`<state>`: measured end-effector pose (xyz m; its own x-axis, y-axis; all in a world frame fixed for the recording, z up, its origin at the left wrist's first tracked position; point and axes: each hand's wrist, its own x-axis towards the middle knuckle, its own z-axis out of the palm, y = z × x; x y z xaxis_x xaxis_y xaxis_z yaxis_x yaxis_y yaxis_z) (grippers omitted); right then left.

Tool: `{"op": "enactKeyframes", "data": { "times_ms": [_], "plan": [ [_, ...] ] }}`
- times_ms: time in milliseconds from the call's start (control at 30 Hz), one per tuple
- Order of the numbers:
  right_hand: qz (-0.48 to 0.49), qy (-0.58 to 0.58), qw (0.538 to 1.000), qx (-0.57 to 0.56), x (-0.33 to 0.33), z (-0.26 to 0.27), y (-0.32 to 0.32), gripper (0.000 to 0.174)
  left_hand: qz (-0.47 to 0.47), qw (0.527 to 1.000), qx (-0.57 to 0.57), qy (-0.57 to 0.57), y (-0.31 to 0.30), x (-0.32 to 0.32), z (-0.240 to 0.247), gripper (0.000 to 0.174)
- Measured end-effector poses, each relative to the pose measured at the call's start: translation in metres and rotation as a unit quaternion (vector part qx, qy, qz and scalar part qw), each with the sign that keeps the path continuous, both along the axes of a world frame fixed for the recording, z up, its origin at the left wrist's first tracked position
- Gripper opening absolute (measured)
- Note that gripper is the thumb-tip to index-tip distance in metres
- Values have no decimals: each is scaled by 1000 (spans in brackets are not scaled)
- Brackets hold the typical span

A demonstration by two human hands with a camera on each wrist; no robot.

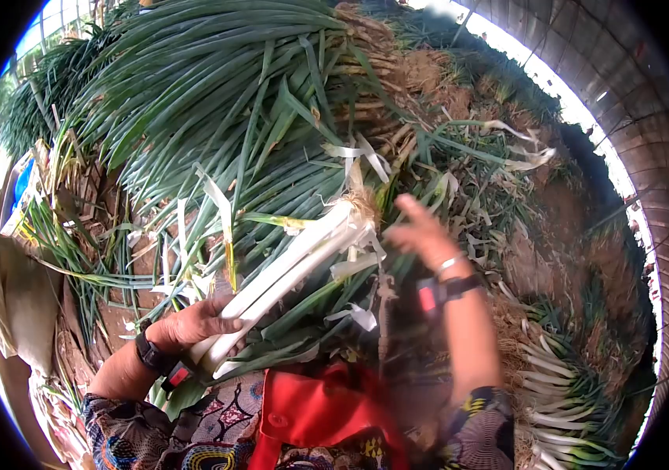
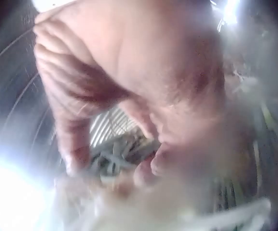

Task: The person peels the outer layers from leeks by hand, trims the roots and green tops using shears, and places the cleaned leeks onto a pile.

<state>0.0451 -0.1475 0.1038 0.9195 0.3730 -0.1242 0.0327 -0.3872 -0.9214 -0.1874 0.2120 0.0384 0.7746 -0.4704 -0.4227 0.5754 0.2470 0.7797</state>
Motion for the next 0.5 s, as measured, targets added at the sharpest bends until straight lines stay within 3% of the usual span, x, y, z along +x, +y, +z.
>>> {"op": "enactKeyframes", "data": {
  "times_ms": [67, 100, 167, 267, 333, 367, 400, 467, 500],
  "plan": [
    [111, -10, 989, 101, -16, -50, 36, 89, -43, 999, 6, -8, -3, -1, -2, 39],
    [60, 108, 970, 212, -35, -57, 52, 88, -32, 999, -8, 5, -4, -3, -5, 39],
    [36, 75, 956, 282, -49, -53, 73, 85, -9, 999, -35, 30, -9, -8, -10, 40],
    [75, -36, 965, 248, -39, -71, 72, 85, -16, 996, -80, 40, -10, -11, -9, 40],
    [21, -152, 987, 46, -23, -78, 54, 80, -30, 994, -84, 58, -10, -11, -18, 42],
    [-4, -205, 977, -60, -17, -71, 47, 77, -38, 996, -65, 53, -11, -11, -18, 41],
    [-59, -152, 969, -186, -11, -59, 40, 68, -46, 997, -46, 48, -14, -10, -16, 41],
    [-116, -218, 953, -176, 42, -92, -8, 56, -48, 997, -41, 36, -15, -11, -10, 40],
    [-121, -195, 946, -230, 40, -70, -15, 52, -47, 998, -25, 31, -16, -11, -2, 39]
  ]
}}
